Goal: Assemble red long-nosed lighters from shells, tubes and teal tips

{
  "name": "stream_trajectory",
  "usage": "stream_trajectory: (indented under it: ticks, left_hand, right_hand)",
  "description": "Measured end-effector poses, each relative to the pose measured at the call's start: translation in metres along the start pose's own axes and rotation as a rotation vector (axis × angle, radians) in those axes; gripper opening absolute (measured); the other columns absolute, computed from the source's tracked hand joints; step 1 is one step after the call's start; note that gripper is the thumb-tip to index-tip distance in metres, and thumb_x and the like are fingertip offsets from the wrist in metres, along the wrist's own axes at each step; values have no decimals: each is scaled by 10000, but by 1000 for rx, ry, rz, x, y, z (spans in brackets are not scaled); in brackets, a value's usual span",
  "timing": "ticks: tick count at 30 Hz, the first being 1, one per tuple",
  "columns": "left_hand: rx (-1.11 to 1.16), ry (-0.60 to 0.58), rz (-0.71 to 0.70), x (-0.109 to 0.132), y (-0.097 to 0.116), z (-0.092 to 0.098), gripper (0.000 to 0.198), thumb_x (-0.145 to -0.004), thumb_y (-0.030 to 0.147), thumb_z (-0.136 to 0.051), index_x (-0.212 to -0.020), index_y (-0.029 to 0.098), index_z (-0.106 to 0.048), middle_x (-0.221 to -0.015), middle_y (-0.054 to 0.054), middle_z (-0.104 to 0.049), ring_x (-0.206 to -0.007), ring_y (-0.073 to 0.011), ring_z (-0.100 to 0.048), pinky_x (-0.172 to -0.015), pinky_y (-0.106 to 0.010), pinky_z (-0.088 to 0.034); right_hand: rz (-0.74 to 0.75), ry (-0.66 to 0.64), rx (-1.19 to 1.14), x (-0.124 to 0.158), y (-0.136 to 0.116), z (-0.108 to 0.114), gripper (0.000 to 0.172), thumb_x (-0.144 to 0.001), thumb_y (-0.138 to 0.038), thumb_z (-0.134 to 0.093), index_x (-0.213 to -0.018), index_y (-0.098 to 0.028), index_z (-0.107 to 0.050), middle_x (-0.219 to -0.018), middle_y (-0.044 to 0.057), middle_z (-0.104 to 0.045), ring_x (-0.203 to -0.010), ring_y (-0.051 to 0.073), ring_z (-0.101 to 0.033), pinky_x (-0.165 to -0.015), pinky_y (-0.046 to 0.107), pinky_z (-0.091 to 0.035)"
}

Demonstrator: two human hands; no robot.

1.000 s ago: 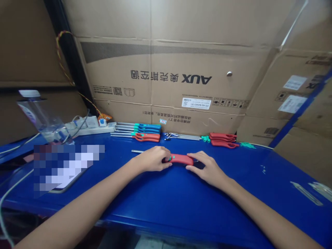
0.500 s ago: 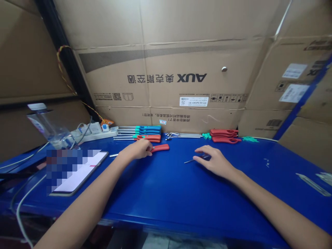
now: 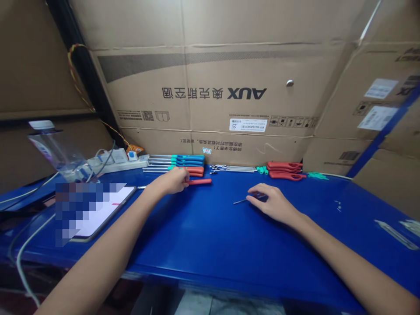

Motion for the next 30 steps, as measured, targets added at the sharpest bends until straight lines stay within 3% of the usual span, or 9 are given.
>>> stream_trajectory:
  ticks: [4,10,16,19,30]
  left_hand:
    - [9,68,32,1,-4,5,143,-758,177,-571,-837,192,-690,-791,-53,-696,-737,-194,-632,-618,-248,-417]
    - [13,261,86,1,-16,18,197,-812,174,-507,-930,166,-663,-925,-85,-692,-878,-222,-634,-749,-275,-447]
    - [17,370,127,1,-29,18,209,-841,168,-458,-960,147,-628,-982,-111,-665,-939,-231,-606,-818,-296,-442]
    - [14,347,128,1,-30,18,201,-832,156,-458,-935,157,-631,-950,-93,-665,-914,-218,-603,-794,-285,-438]
    - [64,47,53,0,-20,4,132,-693,118,-586,-763,176,-683,-746,-32,-657,-736,-184,-618,-604,-238,-402]
  right_hand:
    - [-9,-3,7,-1,0,0,183,-840,-338,-588,-895,-191,-681,-910,57,-700,-800,190,-651,-758,344,-537]
    - [-23,2,-8,-1,1,1,182,-836,-333,-588,-898,-188,-680,-914,59,-702,-805,189,-660,-763,336,-543]
    - [-2,1,7,-1,-1,1,177,-835,-328,-581,-882,-189,-679,-895,62,-709,-792,197,-664,-754,347,-546]
    - [-6,9,2,-2,-2,1,177,-826,-334,-588,-874,-191,-681,-885,63,-712,-774,198,-667,-738,350,-552]
    - [-34,-19,18,-2,-1,1,180,-830,-322,-587,-886,-180,-683,-896,63,-705,-789,191,-663,-753,337,-545]
Point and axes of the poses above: each hand's wrist, its own x-axis away from the middle knuckle, its own z-axis out of the back of the hand, y = z × x, the point moved 3 cm from there along -x, towards the middle knuckle
